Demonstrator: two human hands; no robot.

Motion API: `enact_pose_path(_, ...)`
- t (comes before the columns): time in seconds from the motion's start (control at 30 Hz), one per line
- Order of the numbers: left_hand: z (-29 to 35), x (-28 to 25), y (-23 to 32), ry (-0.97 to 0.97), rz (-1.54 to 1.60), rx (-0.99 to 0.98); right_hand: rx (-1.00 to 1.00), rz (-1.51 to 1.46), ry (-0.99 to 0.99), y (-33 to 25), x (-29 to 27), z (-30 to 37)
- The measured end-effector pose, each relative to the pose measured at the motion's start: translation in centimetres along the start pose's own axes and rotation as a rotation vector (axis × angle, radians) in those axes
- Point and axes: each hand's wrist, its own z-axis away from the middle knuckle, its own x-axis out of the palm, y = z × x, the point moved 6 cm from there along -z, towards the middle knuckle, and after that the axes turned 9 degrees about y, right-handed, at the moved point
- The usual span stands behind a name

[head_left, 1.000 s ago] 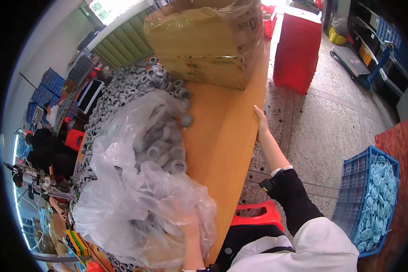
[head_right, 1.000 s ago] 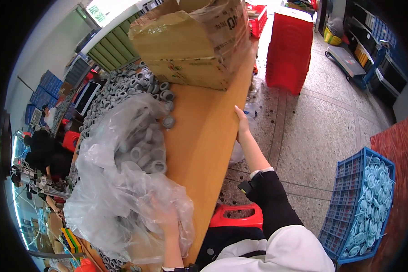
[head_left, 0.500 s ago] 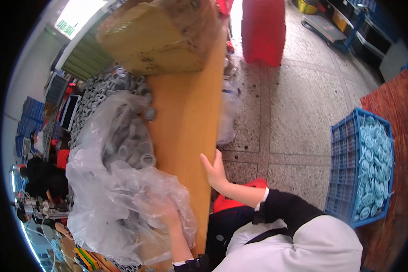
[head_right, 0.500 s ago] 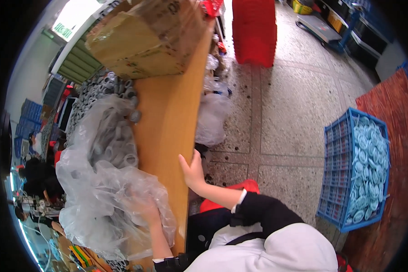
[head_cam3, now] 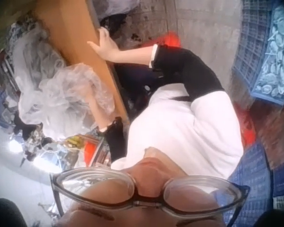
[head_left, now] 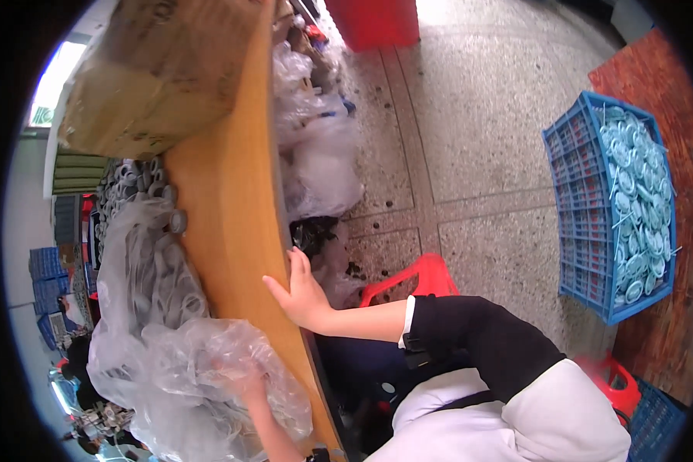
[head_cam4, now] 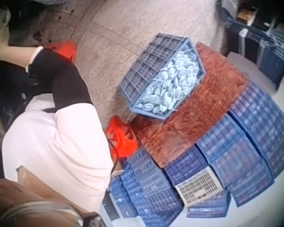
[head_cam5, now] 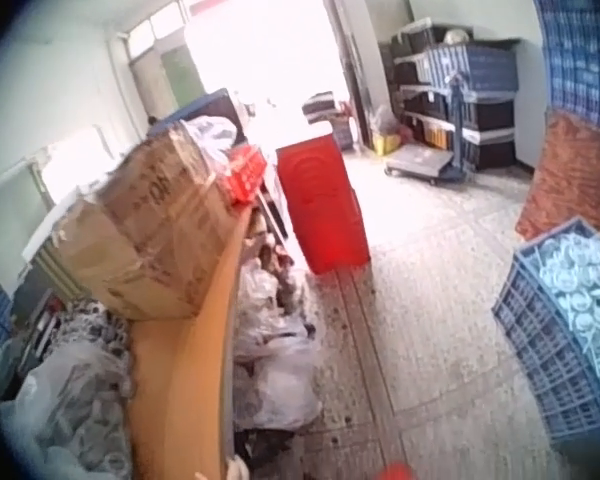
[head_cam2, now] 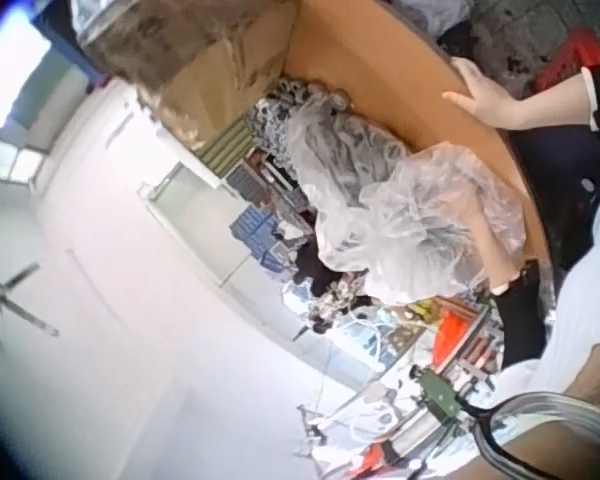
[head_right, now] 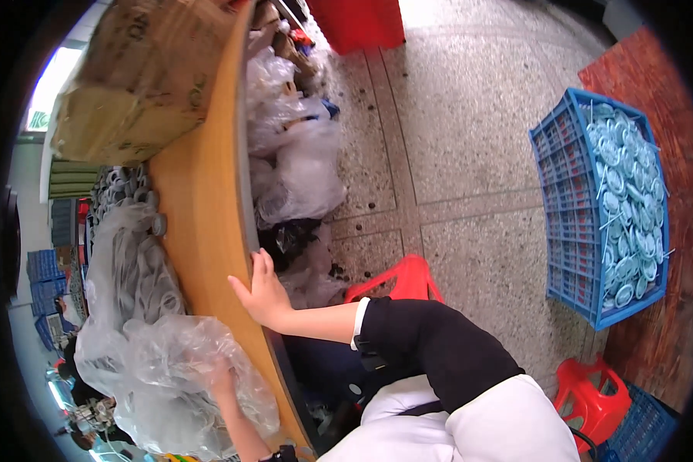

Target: Operating a manual assembly press to join gray plastic rings with silver metal discs.

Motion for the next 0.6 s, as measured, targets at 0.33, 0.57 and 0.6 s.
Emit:
enact_pose_path(0.33,-3.2,-1.0,20.6,-0.769,-0.481,-0.383,-0.172,-0.003,-0.289,0.2,-0.6,-0.3)
enact_pose_path(0.57,-8.1,14.9,24.6,-0.813,-0.405,0.853,-0.284,-0.15,-0.569,3.1,-3.2,-3.5)
enact_pose_path(0.6,-8.7,15.1,23.9,-0.829,-0.423,0.845,-0.362,-0.178,-0.643,4.2,-3.3,-4.2)
